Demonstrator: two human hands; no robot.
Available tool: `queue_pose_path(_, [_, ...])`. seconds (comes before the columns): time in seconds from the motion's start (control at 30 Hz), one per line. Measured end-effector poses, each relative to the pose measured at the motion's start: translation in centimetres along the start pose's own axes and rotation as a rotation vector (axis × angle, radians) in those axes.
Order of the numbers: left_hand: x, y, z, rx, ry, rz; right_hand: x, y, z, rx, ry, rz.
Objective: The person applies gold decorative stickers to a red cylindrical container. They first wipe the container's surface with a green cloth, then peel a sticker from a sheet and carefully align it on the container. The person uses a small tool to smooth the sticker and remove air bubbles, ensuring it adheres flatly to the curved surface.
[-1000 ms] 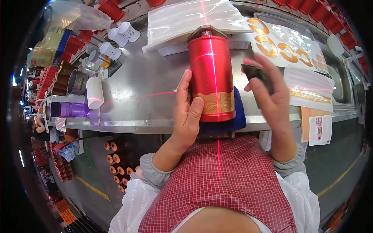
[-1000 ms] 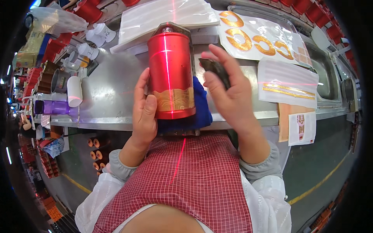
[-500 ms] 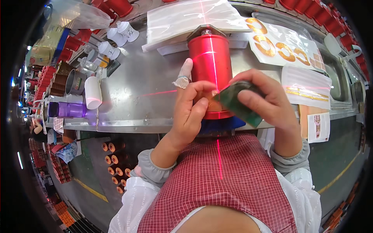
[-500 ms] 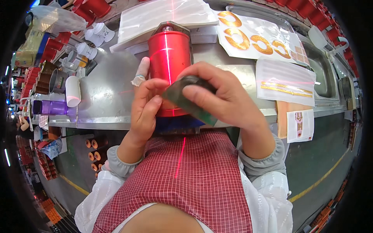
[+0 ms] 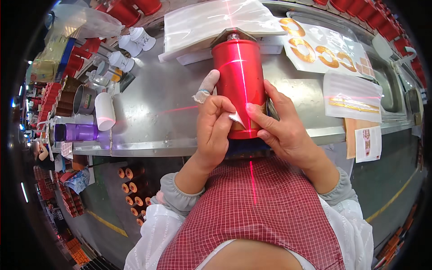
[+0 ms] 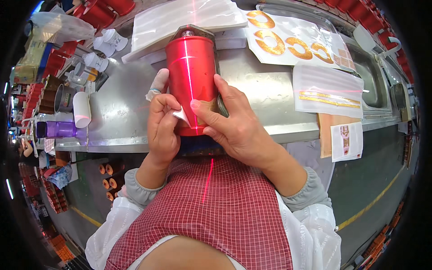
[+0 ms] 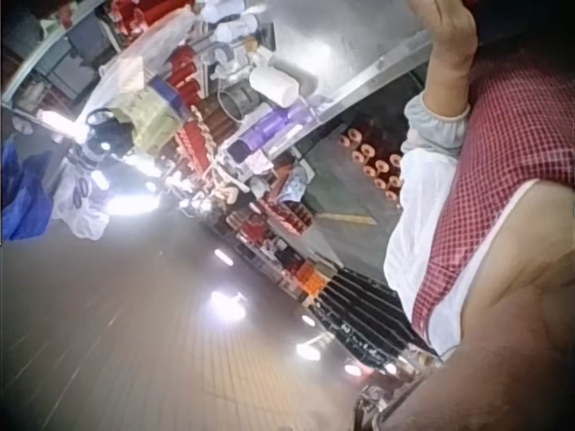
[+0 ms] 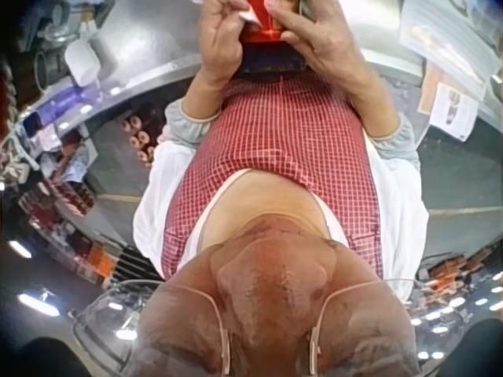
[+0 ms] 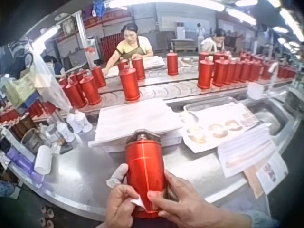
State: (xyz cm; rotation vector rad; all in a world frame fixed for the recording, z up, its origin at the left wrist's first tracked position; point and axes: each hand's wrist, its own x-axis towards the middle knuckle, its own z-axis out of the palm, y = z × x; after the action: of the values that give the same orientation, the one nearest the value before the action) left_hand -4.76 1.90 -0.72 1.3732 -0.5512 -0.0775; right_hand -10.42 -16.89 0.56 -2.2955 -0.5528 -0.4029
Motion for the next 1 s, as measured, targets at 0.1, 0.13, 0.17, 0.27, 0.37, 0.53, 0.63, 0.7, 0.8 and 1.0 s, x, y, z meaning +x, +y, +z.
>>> queue_pose_path(0.1, [0.0, -0.3, 0.0, -0.104, 0.005, -0.005, 0.1, 0.3, -0.6, 0.115, 0.053, 0.044])
queue_pose_path(0.13, [0.1, 0.0, 0.2, -0.144, 0.009, -0.005, 0.3, 0.4, -0.9, 0.172, 0.077, 0.071])
queue_pose_path(0.17, [0.0, 0.1, 0.3, -0.167, 0.011, -0.008, 0.7, 0.2, -1.0, 0.175, 0.100, 0.079])
queue_pose_path(0.27, [-0.2, 0.0, 0.2, -0.193, 0.016, -0.018, 2.3, -1.0, -0.5, 0.150, 0.149, 0.079])
queue_pose_path(0.37, [-0.4, -0.1, 0.1, -0.313, 0.008, -0.071, 3.3, -2.4, -0.3, 0.046, 0.114, 0.092])
queue_pose_path(0.53, [-2.4, -2.6, -1.0, -0.038, 0.043, 0.133, 4.1, -3.2, 0.2, -0.081, 0.121, 0.130])
queue_pose_path(0.63, [-3.0, -1.1, -1.4, 0.503, -0.086, 0.232, 4.1, -3.1, 0.4, -0.088, 0.150, 0.147])
queue_pose_path(0.7, [-3.1, -0.9, -0.9, 0.624, -0.089, 0.260, 4.1, -3.0, 0.7, -0.058, 0.171, 0.159])
queue_pose_path(0.8, [-3.3, -1.1, -0.7, 0.642, -0.085, 0.257, 4.1, -3.0, 0.7, -0.044, 0.154, 0.141])
queue_pose_path(1.0, [-3.3, -0.9, -0.9, 0.755, -0.112, 0.285, 3.9, -2.5, 0.8, -0.031, 0.137, 0.123])
